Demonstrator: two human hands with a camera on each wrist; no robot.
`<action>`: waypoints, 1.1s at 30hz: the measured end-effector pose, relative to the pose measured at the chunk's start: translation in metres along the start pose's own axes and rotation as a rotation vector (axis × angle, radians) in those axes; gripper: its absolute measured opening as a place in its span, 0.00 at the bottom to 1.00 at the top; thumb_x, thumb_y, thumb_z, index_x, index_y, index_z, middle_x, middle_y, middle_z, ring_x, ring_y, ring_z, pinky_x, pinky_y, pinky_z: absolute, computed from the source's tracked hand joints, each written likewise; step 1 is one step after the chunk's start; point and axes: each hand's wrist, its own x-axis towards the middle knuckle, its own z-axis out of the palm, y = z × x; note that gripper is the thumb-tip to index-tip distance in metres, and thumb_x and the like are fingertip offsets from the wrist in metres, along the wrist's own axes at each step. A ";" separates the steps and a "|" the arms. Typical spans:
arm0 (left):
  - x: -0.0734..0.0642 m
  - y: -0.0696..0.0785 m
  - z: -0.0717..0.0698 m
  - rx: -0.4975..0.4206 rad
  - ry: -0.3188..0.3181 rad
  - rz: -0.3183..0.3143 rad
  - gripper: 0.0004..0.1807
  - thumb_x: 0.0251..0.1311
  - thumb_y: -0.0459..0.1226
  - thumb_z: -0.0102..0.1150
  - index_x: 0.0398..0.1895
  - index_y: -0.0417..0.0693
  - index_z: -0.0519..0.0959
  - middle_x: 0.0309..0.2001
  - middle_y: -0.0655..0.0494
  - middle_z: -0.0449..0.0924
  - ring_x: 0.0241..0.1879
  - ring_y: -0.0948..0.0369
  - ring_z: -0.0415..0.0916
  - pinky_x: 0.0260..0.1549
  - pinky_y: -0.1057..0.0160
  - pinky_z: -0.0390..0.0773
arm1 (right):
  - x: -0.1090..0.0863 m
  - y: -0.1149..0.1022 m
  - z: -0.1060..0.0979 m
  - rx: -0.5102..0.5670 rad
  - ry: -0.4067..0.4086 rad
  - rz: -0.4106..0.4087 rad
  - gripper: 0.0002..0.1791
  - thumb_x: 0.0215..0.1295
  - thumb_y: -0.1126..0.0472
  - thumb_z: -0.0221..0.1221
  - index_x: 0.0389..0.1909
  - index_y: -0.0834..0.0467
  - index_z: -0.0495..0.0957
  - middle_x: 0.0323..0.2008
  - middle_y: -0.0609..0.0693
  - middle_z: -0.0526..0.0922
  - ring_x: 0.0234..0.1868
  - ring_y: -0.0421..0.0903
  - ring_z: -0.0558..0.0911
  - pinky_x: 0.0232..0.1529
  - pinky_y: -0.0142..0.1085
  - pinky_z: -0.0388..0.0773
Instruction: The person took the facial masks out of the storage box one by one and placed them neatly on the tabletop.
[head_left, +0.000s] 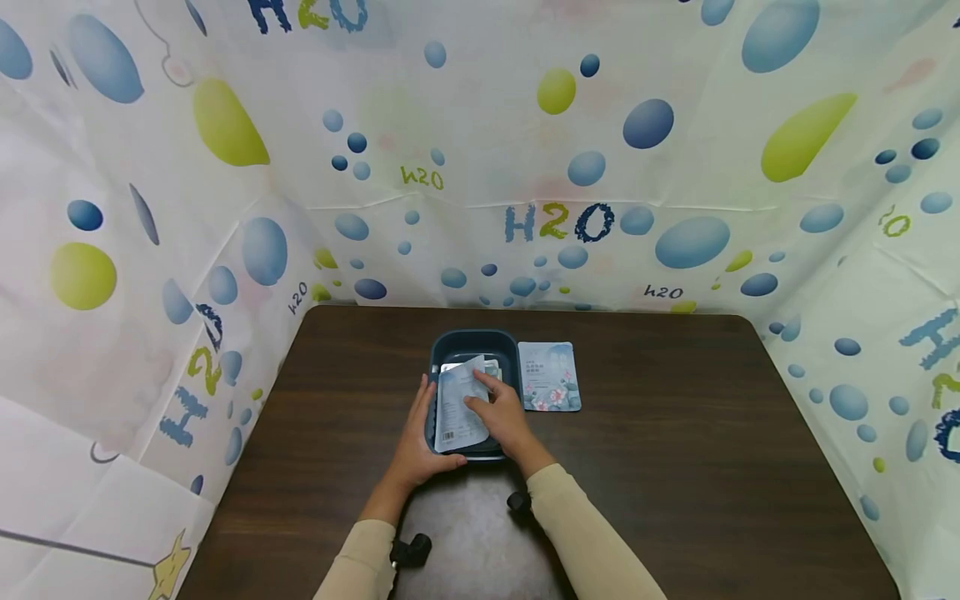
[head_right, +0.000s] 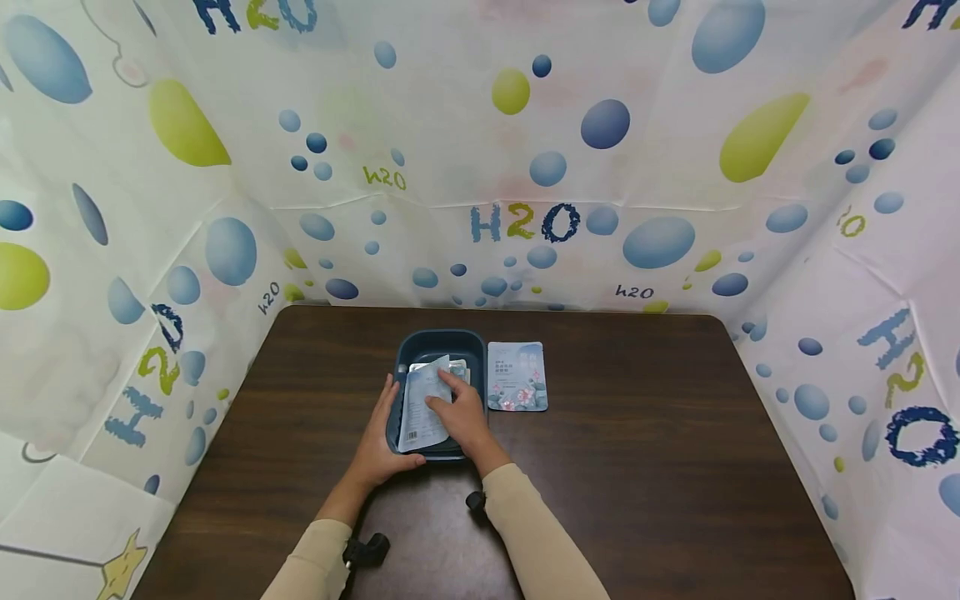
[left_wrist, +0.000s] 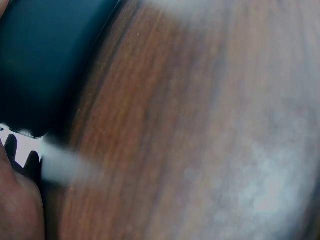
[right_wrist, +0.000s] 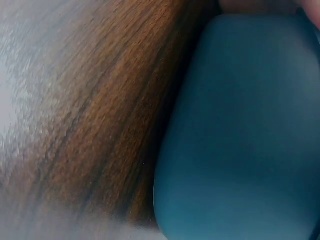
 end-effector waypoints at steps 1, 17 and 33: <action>0.000 -0.001 0.000 -0.001 0.001 0.000 0.78 0.30 0.66 0.82 0.81 0.39 0.49 0.84 0.45 0.37 0.80 0.37 0.41 0.69 0.26 0.53 | 0.000 0.000 0.000 -0.004 0.002 0.007 0.32 0.70 0.61 0.61 0.74 0.60 0.67 0.73 0.59 0.71 0.65 0.54 0.77 0.60 0.44 0.79; 0.000 -0.004 0.001 0.023 -0.003 -0.006 0.78 0.28 0.58 0.86 0.82 0.42 0.48 0.84 0.45 0.37 0.81 0.37 0.41 0.69 0.25 0.51 | -0.001 -0.006 -0.006 0.092 0.019 -0.010 0.33 0.75 0.63 0.56 0.78 0.53 0.61 0.79 0.53 0.62 0.72 0.52 0.71 0.68 0.48 0.74; 0.001 0.036 -0.006 -0.049 0.007 -0.016 0.77 0.27 0.52 0.89 0.79 0.30 0.50 0.82 0.31 0.39 0.79 0.31 0.40 0.68 0.24 0.47 | 0.023 -0.052 -0.084 0.210 0.141 -0.085 0.32 0.75 0.67 0.53 0.78 0.53 0.63 0.75 0.54 0.68 0.68 0.55 0.75 0.53 0.31 0.79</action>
